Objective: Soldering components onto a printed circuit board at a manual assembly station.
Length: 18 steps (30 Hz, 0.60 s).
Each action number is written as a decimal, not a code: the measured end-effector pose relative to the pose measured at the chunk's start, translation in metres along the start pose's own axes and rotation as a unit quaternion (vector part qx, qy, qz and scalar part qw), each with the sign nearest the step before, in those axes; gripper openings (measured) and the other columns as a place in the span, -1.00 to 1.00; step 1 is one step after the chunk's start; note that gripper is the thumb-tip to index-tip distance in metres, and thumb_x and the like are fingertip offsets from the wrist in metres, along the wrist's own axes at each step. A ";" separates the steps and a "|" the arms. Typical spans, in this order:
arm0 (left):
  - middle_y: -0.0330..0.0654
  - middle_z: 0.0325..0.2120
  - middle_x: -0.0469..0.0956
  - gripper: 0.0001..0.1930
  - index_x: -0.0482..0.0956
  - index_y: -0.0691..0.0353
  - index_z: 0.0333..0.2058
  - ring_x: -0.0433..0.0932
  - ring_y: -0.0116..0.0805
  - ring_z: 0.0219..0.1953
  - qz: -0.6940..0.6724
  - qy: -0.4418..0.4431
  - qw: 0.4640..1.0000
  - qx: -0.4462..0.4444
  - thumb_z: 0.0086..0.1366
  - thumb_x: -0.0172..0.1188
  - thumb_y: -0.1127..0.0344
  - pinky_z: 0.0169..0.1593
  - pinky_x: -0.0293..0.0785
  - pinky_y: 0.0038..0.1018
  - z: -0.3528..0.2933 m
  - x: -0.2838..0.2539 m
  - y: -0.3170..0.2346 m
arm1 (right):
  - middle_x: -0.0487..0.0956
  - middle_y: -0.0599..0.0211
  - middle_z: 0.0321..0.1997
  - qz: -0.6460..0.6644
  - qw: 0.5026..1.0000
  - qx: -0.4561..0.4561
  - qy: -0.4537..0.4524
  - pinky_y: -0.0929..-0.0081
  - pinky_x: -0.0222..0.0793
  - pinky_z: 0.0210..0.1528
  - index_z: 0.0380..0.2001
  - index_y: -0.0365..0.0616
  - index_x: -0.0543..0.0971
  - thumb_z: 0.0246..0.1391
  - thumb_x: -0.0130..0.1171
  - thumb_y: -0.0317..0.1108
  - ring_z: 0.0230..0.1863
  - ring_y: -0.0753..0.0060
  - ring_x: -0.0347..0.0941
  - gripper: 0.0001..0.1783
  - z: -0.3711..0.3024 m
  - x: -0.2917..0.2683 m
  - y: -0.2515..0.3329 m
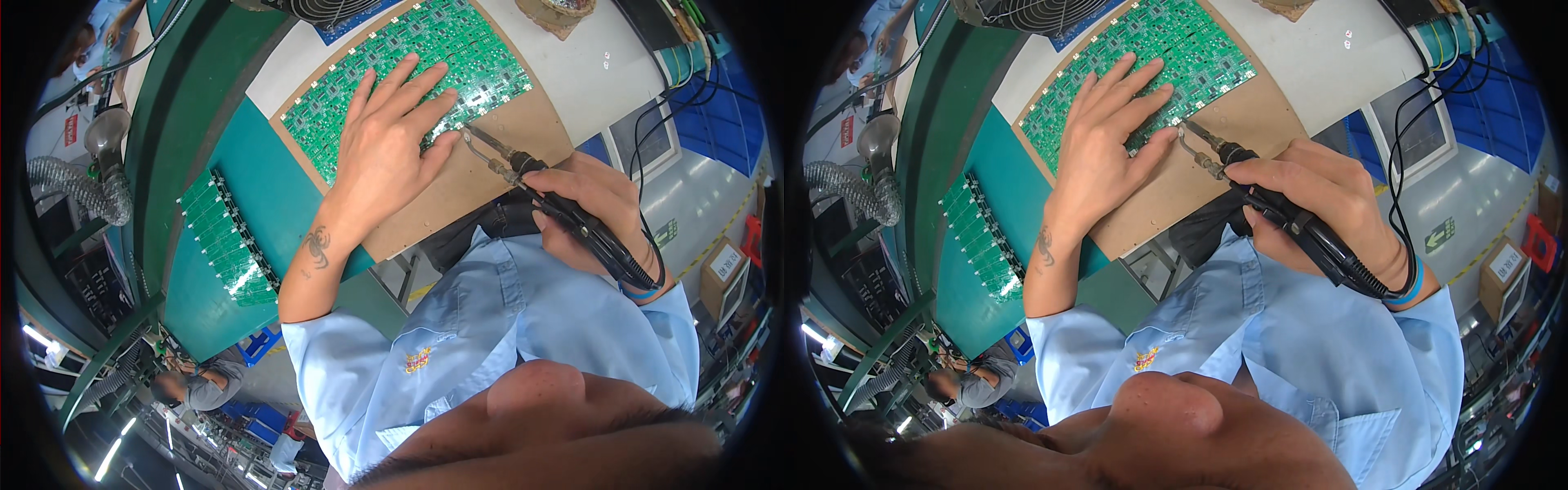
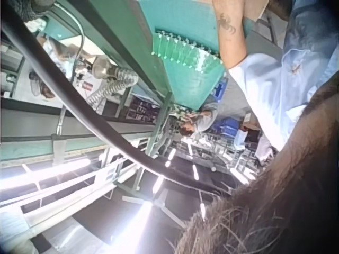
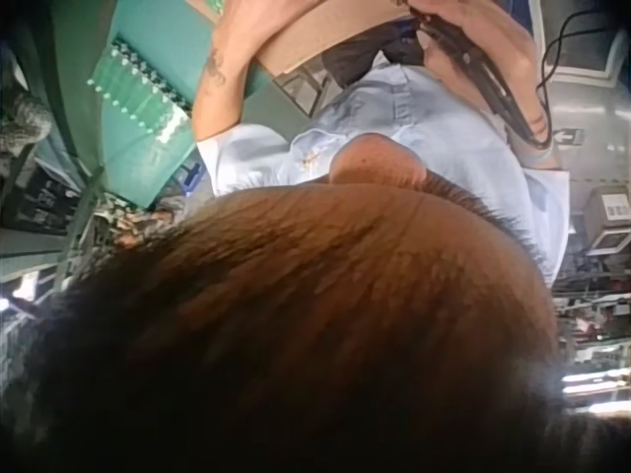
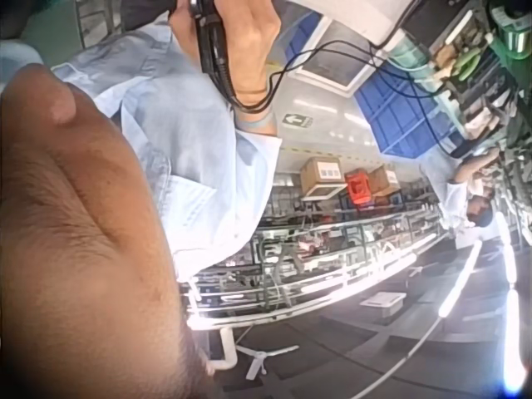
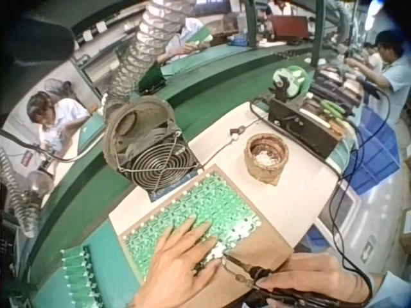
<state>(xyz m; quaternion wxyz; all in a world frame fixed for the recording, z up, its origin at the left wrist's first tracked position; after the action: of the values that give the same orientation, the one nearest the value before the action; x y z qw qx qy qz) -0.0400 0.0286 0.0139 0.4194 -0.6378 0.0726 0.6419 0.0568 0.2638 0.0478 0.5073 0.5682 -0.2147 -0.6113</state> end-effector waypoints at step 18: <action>-0.18 0.31 0.60 -0.58 0.77 0.20 0.07 0.37 -0.01 0.50 -0.016 0.045 0.999 -0.019 0.22 0.48 0.27 0.57 0.15 0.09 0.003 -0.008 -0.009 | 0.69 0.15 -0.12 -0.051 0.952 -0.060 -0.297 0.49 0.53 -0.08 0.20 -0.29 0.62 0.19 0.31 -0.54 -0.15 0.30 0.65 -0.52 0.022 -0.058 -0.068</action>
<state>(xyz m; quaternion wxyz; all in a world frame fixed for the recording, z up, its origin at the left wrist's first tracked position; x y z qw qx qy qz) -0.0382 0.0330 0.0251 0.4136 -0.6753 0.0689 0.6067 0.0019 0.3332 0.0241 0.4225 0.3398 -0.2890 -0.7890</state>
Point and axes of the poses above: each hand's wrist, its own z-axis towards the middle knuckle, its own x-axis out of the palm, y = z × x, the point moved 3 cm from there along z, towards the middle knuckle
